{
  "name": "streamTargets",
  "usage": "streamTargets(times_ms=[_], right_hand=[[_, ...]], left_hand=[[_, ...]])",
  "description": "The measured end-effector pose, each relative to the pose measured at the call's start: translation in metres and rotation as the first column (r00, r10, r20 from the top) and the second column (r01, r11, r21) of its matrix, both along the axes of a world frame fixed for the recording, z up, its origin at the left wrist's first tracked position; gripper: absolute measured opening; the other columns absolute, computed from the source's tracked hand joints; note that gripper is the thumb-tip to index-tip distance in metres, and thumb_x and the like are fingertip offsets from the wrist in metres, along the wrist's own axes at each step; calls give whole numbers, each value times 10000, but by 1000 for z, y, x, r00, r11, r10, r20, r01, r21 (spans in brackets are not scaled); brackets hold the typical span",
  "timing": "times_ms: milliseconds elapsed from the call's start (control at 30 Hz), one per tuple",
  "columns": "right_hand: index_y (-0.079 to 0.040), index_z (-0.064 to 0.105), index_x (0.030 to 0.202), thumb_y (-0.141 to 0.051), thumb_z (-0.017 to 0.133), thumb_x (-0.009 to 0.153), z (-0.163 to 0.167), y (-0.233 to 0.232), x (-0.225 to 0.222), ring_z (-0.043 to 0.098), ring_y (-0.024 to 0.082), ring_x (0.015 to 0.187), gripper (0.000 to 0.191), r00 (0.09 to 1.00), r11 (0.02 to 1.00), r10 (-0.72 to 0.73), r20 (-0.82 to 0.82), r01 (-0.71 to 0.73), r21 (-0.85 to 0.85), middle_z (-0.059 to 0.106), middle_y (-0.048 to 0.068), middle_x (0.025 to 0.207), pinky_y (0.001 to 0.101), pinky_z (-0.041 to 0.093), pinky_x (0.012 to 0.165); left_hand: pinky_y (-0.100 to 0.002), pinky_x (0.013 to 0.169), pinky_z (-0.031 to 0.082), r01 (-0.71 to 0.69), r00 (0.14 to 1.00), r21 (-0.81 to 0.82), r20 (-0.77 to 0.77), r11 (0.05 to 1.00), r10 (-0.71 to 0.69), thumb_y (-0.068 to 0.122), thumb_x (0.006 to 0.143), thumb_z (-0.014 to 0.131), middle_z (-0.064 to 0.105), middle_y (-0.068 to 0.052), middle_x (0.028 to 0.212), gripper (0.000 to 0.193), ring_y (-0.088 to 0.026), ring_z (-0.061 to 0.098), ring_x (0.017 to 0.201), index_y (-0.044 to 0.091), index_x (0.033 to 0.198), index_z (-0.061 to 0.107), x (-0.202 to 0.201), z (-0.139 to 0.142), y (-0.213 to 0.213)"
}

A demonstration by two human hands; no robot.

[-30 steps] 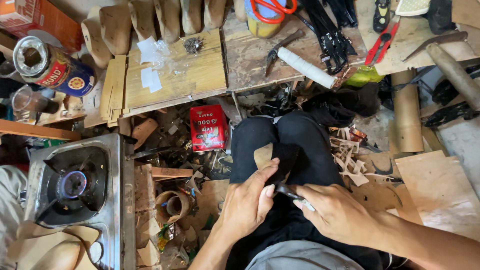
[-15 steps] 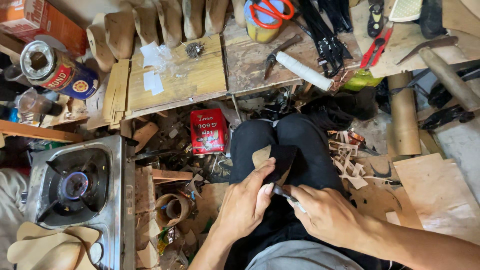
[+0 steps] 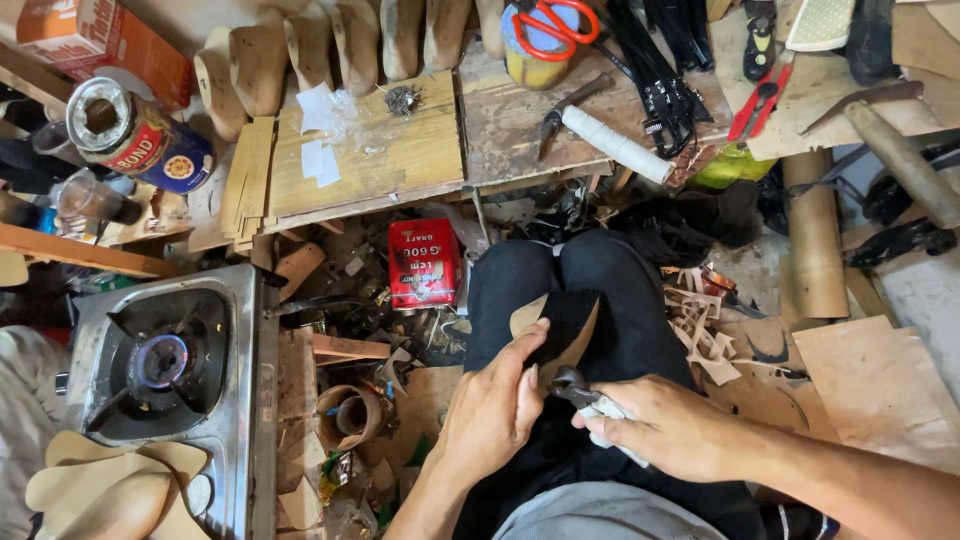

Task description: The person uses a hammer to drive nails into a black slipper sole held on their lap. They repeatedly reposition the slipper and tap along the edge to secure the sole. The person occasionally pauses to inspect the alignment before continuing.

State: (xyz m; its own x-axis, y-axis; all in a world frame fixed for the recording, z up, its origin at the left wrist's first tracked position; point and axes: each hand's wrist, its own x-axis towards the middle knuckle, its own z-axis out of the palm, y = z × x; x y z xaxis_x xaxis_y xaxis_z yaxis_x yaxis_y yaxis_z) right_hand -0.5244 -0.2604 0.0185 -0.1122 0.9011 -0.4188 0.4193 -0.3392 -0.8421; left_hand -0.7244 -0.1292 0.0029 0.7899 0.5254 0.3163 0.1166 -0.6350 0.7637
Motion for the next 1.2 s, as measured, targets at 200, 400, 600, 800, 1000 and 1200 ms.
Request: streamTargets(times_ms=[200,400,600,800,1000,1200], right_hand=[[-82,737,1171,-302,572,919,3,11,10,679,148,737,372,996,988,60,-63,-68,-140,745,57,801,330,558,703],[-16,675,947,-288,572,949,22,23,24,636,140,706,291,978,971,191,-83,-201,-128,677,47,752,316,550,667],[-54,632,892,-334,589,933,33,29,20,629,122,560,286,999,947,31,-33,-40,-318,670,5,638,313,524,544],[-38,621,847,-292,580,953,8,23,-10,579,106,473,279,966,964,-258,-27,259,58,597,24,575,286,486,465],[-40,636,988,-257,596,946,-22,23,-12,584,142,470,225,935,920,-348,-76,356,166,601,44,595,339,498,464],[-33,660,929,-269,631,945,-19,16,10,642,381,613,238,968,969,-84,237,25,244,655,184,660,474,470,567]], left_hand=[[-447,661,600,27,998,17,-64,999,-26,40,917,590,644,-173,1412,440,-410,729,830,2,1348,512,-1,0,-2],[-437,648,601,57,997,58,-58,997,-54,45,923,610,645,-188,1403,447,-409,730,843,-2,1358,518,1,1,-6],[-450,705,604,59,997,31,-59,998,-57,48,922,593,647,-195,1395,465,-414,729,895,-11,1374,505,5,4,2],[-440,934,593,-20,997,-100,66,995,26,78,999,540,649,-213,1384,400,-429,688,1157,-8,1389,520,15,6,18],[-458,940,567,-48,998,-110,-36,993,45,136,1027,554,655,-225,1363,332,-441,676,1157,9,1333,558,23,5,29],[-462,836,585,-47,990,-142,-137,989,27,147,1012,541,640,-205,1404,348,-449,695,1022,16,1334,551,18,2,17]])
